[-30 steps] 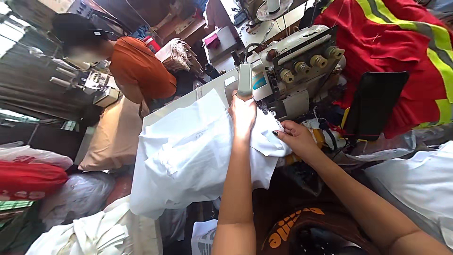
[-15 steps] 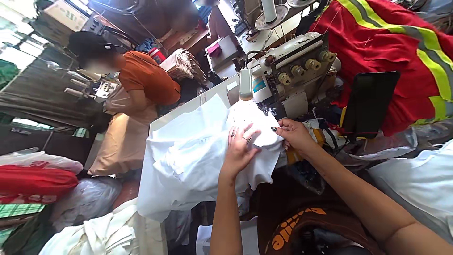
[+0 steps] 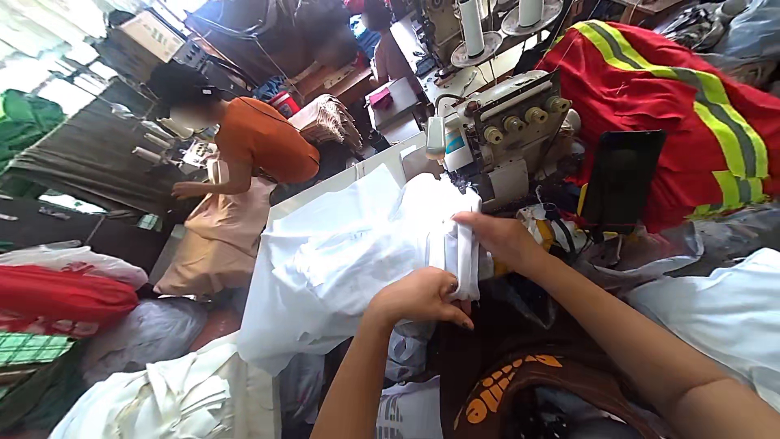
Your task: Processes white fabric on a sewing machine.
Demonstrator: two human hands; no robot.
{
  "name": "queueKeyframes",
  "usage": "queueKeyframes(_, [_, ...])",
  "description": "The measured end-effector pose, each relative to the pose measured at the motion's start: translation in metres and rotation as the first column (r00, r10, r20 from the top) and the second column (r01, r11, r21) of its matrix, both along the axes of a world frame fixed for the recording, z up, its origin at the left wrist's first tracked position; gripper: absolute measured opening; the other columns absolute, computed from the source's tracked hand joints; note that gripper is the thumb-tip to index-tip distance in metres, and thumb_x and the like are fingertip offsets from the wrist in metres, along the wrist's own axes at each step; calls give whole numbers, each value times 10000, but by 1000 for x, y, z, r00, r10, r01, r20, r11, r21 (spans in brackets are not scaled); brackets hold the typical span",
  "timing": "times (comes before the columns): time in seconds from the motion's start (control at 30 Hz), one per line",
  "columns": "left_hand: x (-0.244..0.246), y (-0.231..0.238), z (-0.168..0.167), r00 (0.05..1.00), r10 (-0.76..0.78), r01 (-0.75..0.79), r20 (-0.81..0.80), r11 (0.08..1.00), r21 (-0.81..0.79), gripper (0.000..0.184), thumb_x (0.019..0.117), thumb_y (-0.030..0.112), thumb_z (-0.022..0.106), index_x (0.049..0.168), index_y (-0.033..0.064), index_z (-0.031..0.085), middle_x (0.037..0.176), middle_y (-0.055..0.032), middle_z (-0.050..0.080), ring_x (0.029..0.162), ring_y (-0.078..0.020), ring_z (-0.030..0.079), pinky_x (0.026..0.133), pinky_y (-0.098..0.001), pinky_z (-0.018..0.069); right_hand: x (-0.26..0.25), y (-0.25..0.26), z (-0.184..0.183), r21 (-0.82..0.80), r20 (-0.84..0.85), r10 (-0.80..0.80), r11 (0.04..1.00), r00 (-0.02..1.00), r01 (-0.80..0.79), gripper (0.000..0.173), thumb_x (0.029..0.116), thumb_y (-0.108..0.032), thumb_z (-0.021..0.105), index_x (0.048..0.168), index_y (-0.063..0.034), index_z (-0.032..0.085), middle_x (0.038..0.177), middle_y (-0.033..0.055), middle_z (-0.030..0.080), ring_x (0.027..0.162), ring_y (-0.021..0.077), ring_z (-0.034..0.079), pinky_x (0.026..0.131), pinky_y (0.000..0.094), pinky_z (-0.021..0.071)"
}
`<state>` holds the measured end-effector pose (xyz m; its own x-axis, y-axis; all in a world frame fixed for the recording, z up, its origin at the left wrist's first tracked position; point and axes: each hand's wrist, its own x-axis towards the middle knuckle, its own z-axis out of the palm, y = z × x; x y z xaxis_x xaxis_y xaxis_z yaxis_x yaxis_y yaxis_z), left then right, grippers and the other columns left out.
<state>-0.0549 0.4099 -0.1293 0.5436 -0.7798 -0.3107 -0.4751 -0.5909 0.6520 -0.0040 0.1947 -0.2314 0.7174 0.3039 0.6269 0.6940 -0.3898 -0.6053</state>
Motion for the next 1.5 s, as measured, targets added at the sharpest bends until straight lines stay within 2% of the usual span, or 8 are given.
queueKeyframes(0.1, [7,-10,22,987,-70,104,148,965,-239,335,836,375,806,893,53,735,905,-29,728,1000,-116,656,1128,-464,368,-18,-9,-1,-88,21,100,991,995,-98,250,996,-32,572,1207,-66,701,1019,96,774,840,260,762,728,456,623])
queueKeyframes(0.2, [28,-22,27,909,41,62,415,971,-231,251,812,267,795,952,69,729,999,-29,729,1087,-158,656,1151,-550,330,-50,-36,15,-75,-71,300,950,951,-305,220,1023,-175,575,980,0,703,852,131,717,761,243,713,689,438,592])
queueKeyframes(0.37, [71,-39,-12,812,76,19,579,988,-156,297,804,3,807,1085,38,717,1112,-129,716,1102,-294,683,1141,-642,357,-86,-80,37,9,-113,356,934,928,-357,447,1071,-359,525,783,-33,625,1055,120,677,936,129,650,776,263,551])
queueKeyframes(0.57, [57,-7,-20,748,152,-22,646,979,-204,275,878,375,773,927,105,777,800,-23,707,809,-180,670,1013,-563,422,-82,-100,16,108,-401,45,994,915,-2,286,1002,-260,634,1255,-138,690,911,-7,658,685,-9,544,628,161,479])
queueKeyframes(1.03, [-34,-31,-10,693,151,10,705,975,-220,235,921,342,748,865,113,763,697,14,639,688,-106,610,1029,-468,416,-87,-60,16,82,-167,247,968,954,-236,183,1004,-195,632,1006,-88,780,840,-3,651,801,25,606,723,173,515])
queueKeyframes(1.2, [-72,-33,6,678,185,7,711,966,-259,269,1023,257,610,839,81,696,737,-43,637,736,-164,639,1040,-453,436,-89,-40,30,67,-72,345,938,936,-340,223,1023,-142,605,1210,-83,708,1289,128,640,918,106,664,796,250,572])
queueKeyframes(1.3, [-84,-14,19,706,373,-58,602,878,-475,224,997,235,651,842,75,667,766,-35,649,805,-118,643,1081,-428,412,-61,-17,34,29,-28,179,984,983,-178,412,934,-75,700,1340,-75,630,1402,171,569,788,205,668,623,360,581])
queueKeyframes(1.5, [-79,15,6,720,694,-330,-11,328,-885,105,966,298,705,966,199,741,916,64,721,839,-63,691,881,-290,583,43,15,24,36,-182,-45,998,982,52,329,870,-6,717,1196,13,672,1330,215,588,1125,357,654,886,543,578])
